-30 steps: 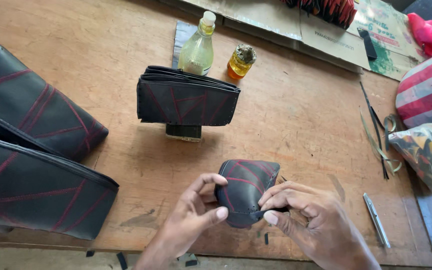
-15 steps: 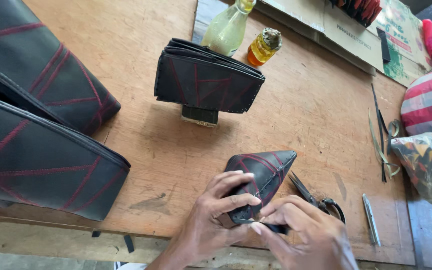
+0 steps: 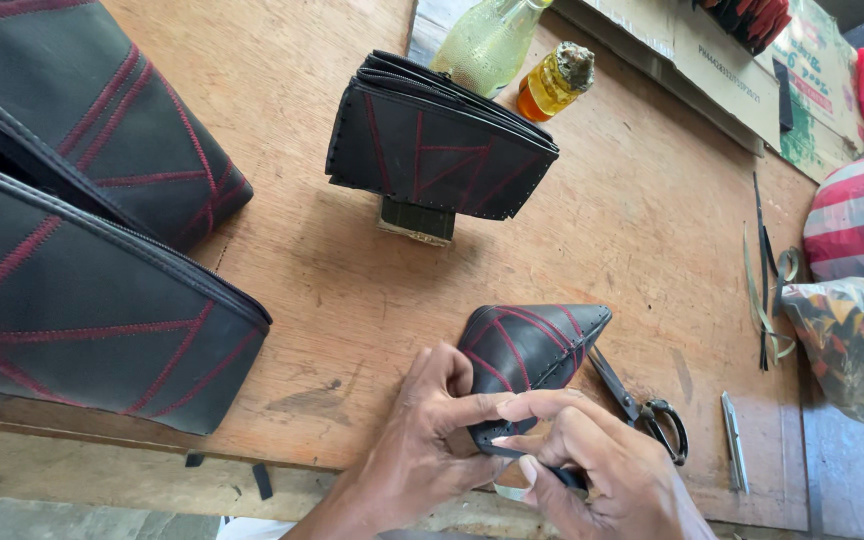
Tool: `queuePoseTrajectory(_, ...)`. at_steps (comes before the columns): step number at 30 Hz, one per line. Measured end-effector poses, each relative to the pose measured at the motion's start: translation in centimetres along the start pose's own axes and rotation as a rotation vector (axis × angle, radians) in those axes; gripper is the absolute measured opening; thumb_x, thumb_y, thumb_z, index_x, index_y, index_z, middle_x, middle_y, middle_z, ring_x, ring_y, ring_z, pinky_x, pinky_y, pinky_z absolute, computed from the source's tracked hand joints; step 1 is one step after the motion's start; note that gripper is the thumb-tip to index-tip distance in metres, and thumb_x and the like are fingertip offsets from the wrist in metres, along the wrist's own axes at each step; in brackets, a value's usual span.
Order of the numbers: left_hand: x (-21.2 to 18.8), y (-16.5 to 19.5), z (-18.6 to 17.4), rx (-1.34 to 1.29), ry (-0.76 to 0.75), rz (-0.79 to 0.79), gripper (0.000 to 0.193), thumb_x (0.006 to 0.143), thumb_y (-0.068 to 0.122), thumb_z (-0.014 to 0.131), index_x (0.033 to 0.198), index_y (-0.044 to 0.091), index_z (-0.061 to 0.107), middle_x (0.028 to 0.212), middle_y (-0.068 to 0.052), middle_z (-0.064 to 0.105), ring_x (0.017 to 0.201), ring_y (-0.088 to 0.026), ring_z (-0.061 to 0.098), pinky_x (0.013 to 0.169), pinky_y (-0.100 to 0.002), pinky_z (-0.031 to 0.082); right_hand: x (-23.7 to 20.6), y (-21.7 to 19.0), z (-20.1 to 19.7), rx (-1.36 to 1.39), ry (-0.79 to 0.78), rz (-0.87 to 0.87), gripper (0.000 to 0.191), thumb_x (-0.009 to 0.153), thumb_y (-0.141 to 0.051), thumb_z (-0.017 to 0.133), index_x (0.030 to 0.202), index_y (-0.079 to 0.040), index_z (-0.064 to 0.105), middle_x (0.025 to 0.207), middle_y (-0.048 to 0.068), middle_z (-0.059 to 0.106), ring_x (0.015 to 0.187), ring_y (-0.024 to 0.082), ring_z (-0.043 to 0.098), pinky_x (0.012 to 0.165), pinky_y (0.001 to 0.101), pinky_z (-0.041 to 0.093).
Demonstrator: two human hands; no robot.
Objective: The person assembles a black leather pouch with red stitching by hand. They repeatedly open and close the pouch, check the seams and interior, and use scissors to trim a small piece of material. The finished pouch is placed with others on the table.
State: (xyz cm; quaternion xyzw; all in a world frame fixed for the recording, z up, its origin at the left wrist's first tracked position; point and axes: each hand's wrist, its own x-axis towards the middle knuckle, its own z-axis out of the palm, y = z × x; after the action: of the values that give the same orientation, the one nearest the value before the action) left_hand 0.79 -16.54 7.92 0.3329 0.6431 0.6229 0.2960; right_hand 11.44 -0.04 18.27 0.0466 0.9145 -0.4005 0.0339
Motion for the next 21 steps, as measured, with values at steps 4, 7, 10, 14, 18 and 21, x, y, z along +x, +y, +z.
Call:
queuePoseTrajectory(4, -0.1, 0.8, 0.1, 0.007, -0.055, 0.004, 0.056, 0.074, 0.015, 0.088, 0.128, 0.025, 0.076, 0.075, -0.003, 0.061, 0.065, -0.016, 0.062, 0.061, -0.03, 0.051, 0.0, 0.1, -0.3, 0.011, -0.053, 0.09, 0.009, 0.092, -0.001, 0.065, 0.099, -0.002, 0.059, 0.125, 0.013, 0.067, 0.085, 0.013, 0.076, 0.064, 0.0236, 0.063)
queuePoseTrajectory(7, 0.1, 1.6, 0.0, -0.119, -0.067, 0.047, 0.051, 0.08, 0.01, 0.084, 0.129, 0.018, 0.074, 0.073, 0.0, 0.068, 0.06, -0.009, 0.064, 0.057, -0.027, 0.052, 0.0, -0.4, -1.0, 0.025, -0.11, 0.094, 0.015, 0.095, 0.0, 0.061, 0.108, -0.004, 0.055, 0.124, 0.011, 0.063, 0.094, 0.014, 0.072, 0.066, 0.0233, 0.063)
queuePoseTrajectory(10, 0.4, 2.2, -1.0, -0.28, -0.205, -0.105, 0.05, 0.081, 0.006, 0.081, 0.13, 0.01, 0.073, 0.075, -0.002, 0.074, 0.062, -0.004, 0.061, 0.055, -0.026, 0.051, 0.4, -0.7, -1.5, 0.04, -0.173, 0.232, 0.028, 0.093, 0.001, 0.06, 0.12, -0.004, 0.055, 0.12, 0.007, 0.062, 0.094, 0.014, 0.072, 0.067, 0.0248, 0.063)
queuePoseTrajectory(14, 0.6, 2.7, -2.1, -0.365, -0.37, -0.191, 0.054, 0.085, 0.007, 0.078, 0.138, 0.002, 0.067, 0.078, -0.006, 0.073, 0.065, -0.002, 0.06, 0.056, -0.023, 0.05, 0.7, -0.3, -2.0, 0.092, -0.185, 0.304, 0.02, 0.09, 0.004, 0.057, 0.108, -0.004, 0.058, 0.124, 0.007, 0.058, 0.093, 0.016, 0.072, 0.065, 0.027, 0.065)
queuePoseTrajectory(18, 1.2, 2.8, -1.4, -0.557, -0.413, -0.273, 0.052, 0.094, 0.007, 0.07, 0.144, 0.002, 0.059, 0.096, 0.003, 0.074, 0.077, 0.0, 0.06, 0.067, -0.021, 0.054, 0.3, 0.8, -3.1, 0.236, -0.2, 0.229, 0.011, 0.097, 0.001, 0.057, 0.107, -0.005, 0.058, 0.129, 0.007, 0.056, 0.096, 0.014, 0.072, 0.068, 0.0245, 0.065)
queuePoseTrajectory(21, 1.9, 2.7, -0.3, -0.59, -0.416, -0.294, 0.048, 0.099, 0.006, 0.064, 0.147, 0.002, 0.059, 0.087, 0.002, 0.069, 0.077, -0.002, 0.059, 0.07, -0.022, 0.054, 0.3, 2.1, -4.0, 0.313, -0.22, 0.189, 0.008, 0.098, 0.001, 0.055, 0.104, -0.005, 0.057, 0.128, 0.007, 0.059, 0.096, 0.014, 0.073, 0.068, 0.0244, 0.065)
